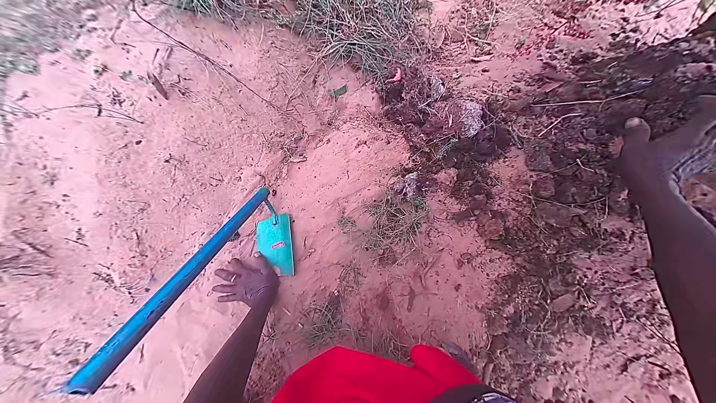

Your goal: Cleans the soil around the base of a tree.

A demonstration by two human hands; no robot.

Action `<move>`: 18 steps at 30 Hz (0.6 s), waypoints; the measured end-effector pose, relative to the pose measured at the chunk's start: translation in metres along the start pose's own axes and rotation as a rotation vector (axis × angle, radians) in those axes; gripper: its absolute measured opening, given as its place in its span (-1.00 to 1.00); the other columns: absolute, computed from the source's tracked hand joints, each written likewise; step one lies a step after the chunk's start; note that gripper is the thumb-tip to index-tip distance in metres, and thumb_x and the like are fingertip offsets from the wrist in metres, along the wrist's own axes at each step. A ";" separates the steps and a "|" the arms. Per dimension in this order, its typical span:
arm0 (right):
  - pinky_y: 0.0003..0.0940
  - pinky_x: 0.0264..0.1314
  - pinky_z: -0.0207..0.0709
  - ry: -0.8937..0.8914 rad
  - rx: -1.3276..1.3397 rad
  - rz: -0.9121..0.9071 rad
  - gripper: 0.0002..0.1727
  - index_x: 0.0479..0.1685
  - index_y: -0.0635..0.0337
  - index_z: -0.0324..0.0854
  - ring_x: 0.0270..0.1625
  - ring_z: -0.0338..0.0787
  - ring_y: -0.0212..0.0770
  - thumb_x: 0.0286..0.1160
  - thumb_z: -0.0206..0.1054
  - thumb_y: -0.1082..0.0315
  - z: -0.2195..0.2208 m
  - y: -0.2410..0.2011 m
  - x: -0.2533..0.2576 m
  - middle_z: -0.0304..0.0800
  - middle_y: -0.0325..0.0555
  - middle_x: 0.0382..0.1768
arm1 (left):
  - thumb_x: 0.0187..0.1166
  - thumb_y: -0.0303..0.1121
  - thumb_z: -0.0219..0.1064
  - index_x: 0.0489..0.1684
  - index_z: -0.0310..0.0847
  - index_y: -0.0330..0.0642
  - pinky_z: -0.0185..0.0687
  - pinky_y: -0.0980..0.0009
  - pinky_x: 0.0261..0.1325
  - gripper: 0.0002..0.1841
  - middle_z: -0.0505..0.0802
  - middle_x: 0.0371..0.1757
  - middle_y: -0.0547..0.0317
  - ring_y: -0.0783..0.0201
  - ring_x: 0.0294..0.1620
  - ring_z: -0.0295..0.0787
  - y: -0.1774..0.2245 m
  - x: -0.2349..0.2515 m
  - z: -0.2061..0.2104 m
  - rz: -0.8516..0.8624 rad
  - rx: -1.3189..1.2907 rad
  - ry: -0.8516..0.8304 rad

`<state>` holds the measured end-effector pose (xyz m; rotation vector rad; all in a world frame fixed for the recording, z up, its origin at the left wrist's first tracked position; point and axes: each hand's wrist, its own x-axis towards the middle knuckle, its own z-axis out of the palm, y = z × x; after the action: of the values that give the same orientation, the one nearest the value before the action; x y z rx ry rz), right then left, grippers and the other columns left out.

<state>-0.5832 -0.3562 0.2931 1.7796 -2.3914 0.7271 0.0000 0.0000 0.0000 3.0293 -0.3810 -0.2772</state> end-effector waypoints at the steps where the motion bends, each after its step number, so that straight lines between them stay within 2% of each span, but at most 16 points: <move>1: 0.37 0.81 -0.09 -0.055 -0.114 -0.094 -0.21 0.73 0.26 0.22 0.83 0.09 0.42 0.58 0.29 0.02 0.021 -0.009 0.004 0.21 0.44 0.74 | 0.70 0.34 -0.28 0.88 0.13 -0.08 -0.30 -0.48 0.75 -0.13 -0.03 0.93 -0.27 -0.43 0.90 -0.21 -0.002 -0.001 0.000 0.000 -0.002 0.000; 2: 0.53 0.70 -0.03 -0.152 -0.149 -0.196 -0.27 0.67 0.26 0.31 0.77 0.14 0.55 0.60 0.32 0.03 0.040 -0.027 0.006 0.31 0.50 0.66 | 0.71 0.33 -0.27 0.87 0.13 -0.09 -0.29 -0.48 0.75 -0.14 -0.03 0.93 -0.28 -0.43 0.90 -0.20 -0.003 -0.001 0.000 -0.002 -0.002 0.002; 3: 0.59 0.62 0.07 -0.256 -0.167 -0.282 -0.28 0.66 0.27 0.33 0.72 0.21 0.60 0.63 0.35 0.03 0.059 -0.047 0.007 0.37 0.52 0.61 | 0.71 0.33 -0.26 0.87 0.13 -0.09 -0.29 -0.48 0.75 -0.14 -0.04 0.93 -0.27 -0.43 0.90 -0.20 -0.003 0.000 0.001 -0.007 -0.003 0.005; 5: 0.57 0.58 0.20 -0.402 -0.180 -0.382 -0.19 0.68 0.33 0.31 0.69 0.29 0.58 0.59 0.42 -0.02 0.101 -0.083 0.008 0.42 0.51 0.58 | 0.71 0.33 -0.26 0.87 0.14 -0.09 -0.27 -0.48 0.75 -0.14 -0.05 0.93 -0.28 -0.43 0.90 -0.21 -0.004 0.001 0.001 -0.009 0.000 0.009; 8: 0.49 0.67 0.18 -0.554 -0.236 -0.354 -0.10 0.75 0.39 0.20 0.75 0.26 0.51 0.62 0.36 -0.10 0.153 -0.121 0.012 0.32 0.51 0.66 | 0.70 0.33 -0.27 0.88 0.12 -0.10 -0.28 -0.48 0.75 -0.13 -0.09 0.93 -0.29 -0.44 0.91 -0.24 -0.005 0.002 0.005 -0.006 0.004 0.009; 10: 0.48 0.66 0.18 -0.621 -0.288 -0.296 -0.09 0.74 0.42 0.20 0.76 0.24 0.51 0.62 0.35 -0.12 0.177 -0.142 0.015 0.30 0.52 0.67 | 0.71 0.33 -0.29 0.87 0.12 -0.14 -0.29 -0.48 0.75 -0.12 -0.08 0.93 -0.32 -0.45 0.90 -0.25 -0.010 0.004 0.007 0.000 0.002 0.022; 12: 0.55 0.67 0.07 -0.629 -0.365 -0.274 0.06 0.76 0.40 0.20 0.79 0.14 0.53 0.48 0.38 -0.29 0.196 -0.150 0.020 0.28 0.53 0.69 | 0.71 0.32 -0.30 0.87 0.10 -0.16 -0.28 -0.48 0.75 -0.12 -0.05 0.92 -0.31 -0.43 0.91 -0.24 -0.013 0.005 0.008 0.007 0.005 0.035; 14: 0.59 0.71 -0.10 -0.618 -0.424 -0.227 0.24 0.74 0.34 0.29 0.83 0.08 0.48 0.15 0.50 -0.44 0.204 -0.152 0.027 0.32 0.44 0.70 | 0.72 0.32 -0.32 0.88 0.06 -0.21 -0.24 -0.49 0.75 -0.11 -0.01 0.91 -0.34 -0.43 0.90 -0.21 -0.013 0.006 0.012 0.026 0.010 0.050; 15: 0.58 0.73 -0.12 -0.624 -0.454 -0.195 0.23 0.65 0.33 0.41 0.83 0.07 0.46 0.00 0.57 -0.44 0.203 -0.156 0.029 0.32 0.41 0.70 | 0.72 0.32 -0.33 0.88 0.05 -0.22 -0.21 -0.49 0.75 -0.09 0.01 0.90 -0.34 -0.43 0.90 -0.18 -0.014 0.007 0.013 0.038 0.011 0.060; 16: 0.57 0.73 -0.13 -0.641 -0.476 -0.166 0.15 0.50 0.35 0.56 0.84 0.06 0.45 -0.05 0.62 -0.39 0.200 -0.162 0.029 0.33 0.40 0.70 | 0.72 0.33 -0.34 0.89 0.03 -0.22 -0.21 -0.49 0.75 -0.09 0.02 0.91 -0.33 -0.41 0.90 -0.18 -0.014 0.007 0.013 0.049 0.013 0.059; 18: 0.55 0.71 -0.09 -0.651 -0.490 -0.168 -0.12 0.30 0.38 0.69 0.82 0.11 0.40 0.06 0.64 -0.18 0.195 -0.175 0.026 0.43 0.34 0.64 | 0.73 0.32 -0.34 0.90 0.01 -0.20 -0.22 -0.49 0.75 -0.10 0.00 0.92 -0.30 -0.37 0.91 -0.20 -0.013 0.007 0.008 0.053 0.010 0.043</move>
<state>-0.3881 -0.4978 0.1860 2.1497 -2.3878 -0.5055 0.0083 0.0102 -0.0104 3.0240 -0.4605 -0.2062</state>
